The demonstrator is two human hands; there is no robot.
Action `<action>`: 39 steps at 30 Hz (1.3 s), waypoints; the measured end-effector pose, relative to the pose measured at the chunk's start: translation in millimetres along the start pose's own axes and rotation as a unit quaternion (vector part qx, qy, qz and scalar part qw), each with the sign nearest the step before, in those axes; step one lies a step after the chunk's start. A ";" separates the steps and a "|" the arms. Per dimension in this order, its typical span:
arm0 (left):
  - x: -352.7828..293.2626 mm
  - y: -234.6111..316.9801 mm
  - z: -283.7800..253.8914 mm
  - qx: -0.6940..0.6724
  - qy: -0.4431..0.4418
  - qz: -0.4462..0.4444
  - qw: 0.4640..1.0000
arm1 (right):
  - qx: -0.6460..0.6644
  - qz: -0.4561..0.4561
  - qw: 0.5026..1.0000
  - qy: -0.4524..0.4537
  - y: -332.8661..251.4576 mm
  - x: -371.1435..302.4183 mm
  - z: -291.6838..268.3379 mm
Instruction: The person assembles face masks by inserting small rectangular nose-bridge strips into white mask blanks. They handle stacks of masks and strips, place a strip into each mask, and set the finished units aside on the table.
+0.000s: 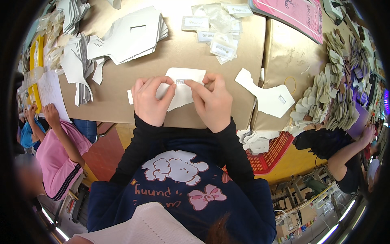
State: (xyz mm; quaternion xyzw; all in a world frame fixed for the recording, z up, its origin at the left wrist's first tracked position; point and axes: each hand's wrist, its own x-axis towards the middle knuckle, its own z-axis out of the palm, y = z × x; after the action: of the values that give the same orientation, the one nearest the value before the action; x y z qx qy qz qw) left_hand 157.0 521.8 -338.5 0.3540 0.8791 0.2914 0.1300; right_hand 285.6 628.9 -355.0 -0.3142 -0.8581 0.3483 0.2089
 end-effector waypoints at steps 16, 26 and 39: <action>-4.0 -2.3 6.1 -0.019 0.018 -0.005 1.000 | -0.095 -0.109 0.989 -0.016 -2.9 1.5 0.8; -0.8 -12.8 5.0 -0.072 0.030 0.053 0.996 | -0.075 -0.087 0.993 -0.035 -1.0 1.3 -0.3; -0.1 -12.6 1.0 -0.077 0.030 0.089 0.993 | -0.086 -0.083 0.993 -0.012 -0.8 2.6 3.6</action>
State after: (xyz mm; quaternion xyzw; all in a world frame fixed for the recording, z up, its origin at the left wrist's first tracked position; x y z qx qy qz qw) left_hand 150.5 514.9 -346.9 0.4109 0.8225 0.3792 0.1046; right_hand 281.3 628.6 -356.4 -0.2544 -0.9104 0.2584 0.1993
